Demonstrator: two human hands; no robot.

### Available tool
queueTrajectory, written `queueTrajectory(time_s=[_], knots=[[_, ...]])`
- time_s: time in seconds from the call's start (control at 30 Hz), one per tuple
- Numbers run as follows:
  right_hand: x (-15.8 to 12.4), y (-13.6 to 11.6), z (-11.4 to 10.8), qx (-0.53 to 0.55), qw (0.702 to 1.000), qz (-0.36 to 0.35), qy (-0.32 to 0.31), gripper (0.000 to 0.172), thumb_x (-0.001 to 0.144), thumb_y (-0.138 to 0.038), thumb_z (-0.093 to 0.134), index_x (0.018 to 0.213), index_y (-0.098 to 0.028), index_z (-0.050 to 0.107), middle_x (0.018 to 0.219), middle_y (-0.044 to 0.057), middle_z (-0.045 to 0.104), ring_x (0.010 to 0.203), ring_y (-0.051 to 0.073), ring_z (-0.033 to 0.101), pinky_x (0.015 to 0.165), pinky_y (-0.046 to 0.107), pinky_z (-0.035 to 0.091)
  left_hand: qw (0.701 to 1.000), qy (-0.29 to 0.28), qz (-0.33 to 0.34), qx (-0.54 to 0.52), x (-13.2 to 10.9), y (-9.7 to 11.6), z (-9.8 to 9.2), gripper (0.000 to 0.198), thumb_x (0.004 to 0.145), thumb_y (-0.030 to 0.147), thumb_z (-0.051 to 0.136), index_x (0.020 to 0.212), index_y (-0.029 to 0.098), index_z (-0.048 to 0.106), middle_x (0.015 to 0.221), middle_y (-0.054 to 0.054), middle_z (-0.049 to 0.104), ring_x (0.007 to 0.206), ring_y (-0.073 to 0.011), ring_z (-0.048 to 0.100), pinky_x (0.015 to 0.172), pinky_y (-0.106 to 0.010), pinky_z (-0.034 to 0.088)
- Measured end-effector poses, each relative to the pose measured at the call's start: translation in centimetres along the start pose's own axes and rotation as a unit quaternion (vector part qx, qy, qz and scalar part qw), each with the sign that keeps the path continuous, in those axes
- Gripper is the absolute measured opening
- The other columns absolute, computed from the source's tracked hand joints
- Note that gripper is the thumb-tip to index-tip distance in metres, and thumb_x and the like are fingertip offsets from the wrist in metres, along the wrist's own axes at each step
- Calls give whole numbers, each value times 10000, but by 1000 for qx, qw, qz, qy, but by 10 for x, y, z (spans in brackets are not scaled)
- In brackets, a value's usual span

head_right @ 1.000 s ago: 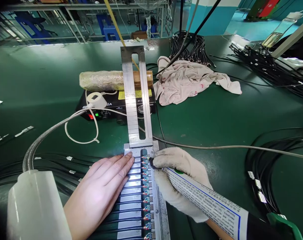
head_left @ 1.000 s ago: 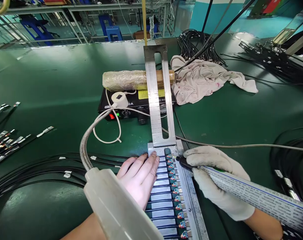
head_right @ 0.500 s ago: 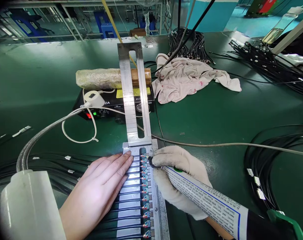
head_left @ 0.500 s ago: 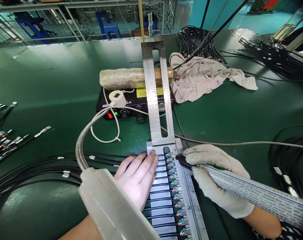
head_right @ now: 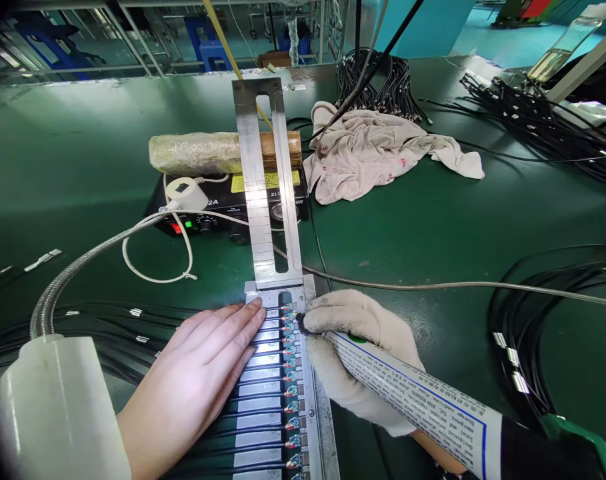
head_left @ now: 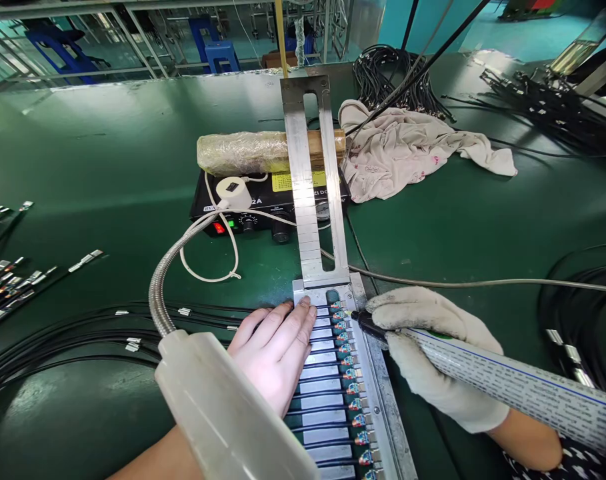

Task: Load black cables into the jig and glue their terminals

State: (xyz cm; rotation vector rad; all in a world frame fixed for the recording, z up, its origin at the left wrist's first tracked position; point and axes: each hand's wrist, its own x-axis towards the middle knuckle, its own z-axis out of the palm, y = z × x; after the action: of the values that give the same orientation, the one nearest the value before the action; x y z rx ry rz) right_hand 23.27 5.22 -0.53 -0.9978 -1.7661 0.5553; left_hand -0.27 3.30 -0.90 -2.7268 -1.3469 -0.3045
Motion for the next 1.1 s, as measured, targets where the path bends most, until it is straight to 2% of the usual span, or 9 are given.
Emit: queueTrajectory(time_s=[0.3,0.67,0.97,1.1], knots=[[2,-3,1,2,1000,9,8,150,811,-144,704,925,-241,689,923,21,721,875,176,703,805,285,613,1000,4,-5,-17,0,1,-2,402,988,235,339,1308,181,576,1351,-75,599,1165,-247,603,928,-402,521],[3,-1,2,-8,999,33,12,125,821,-144,675,908,-228,703,942,33,719,880,184,700,815,300,600,1000,0,1,-5,0,1,0,383,998,238,354,1316,158,551,1370,-79,582,1177,-241,586,952,-395,488],[3,0,2,-19,999,28,19,119,821,-131,670,902,-212,701,956,33,718,896,167,700,827,267,594,1000,-1,8,10,1,1,-1,388,1014,244,333,1318,138,549,1375,-77,578,1178,-232,583,959,-380,479],[2,1,2,-8,1000,10,16,119,816,-128,679,909,-197,703,953,38,717,890,173,701,825,280,599,1000,-23,-1,2,2,2,-5,378,1011,226,361,1329,128,542,1393,-76,562,1200,-232,567,970,-381,472]])
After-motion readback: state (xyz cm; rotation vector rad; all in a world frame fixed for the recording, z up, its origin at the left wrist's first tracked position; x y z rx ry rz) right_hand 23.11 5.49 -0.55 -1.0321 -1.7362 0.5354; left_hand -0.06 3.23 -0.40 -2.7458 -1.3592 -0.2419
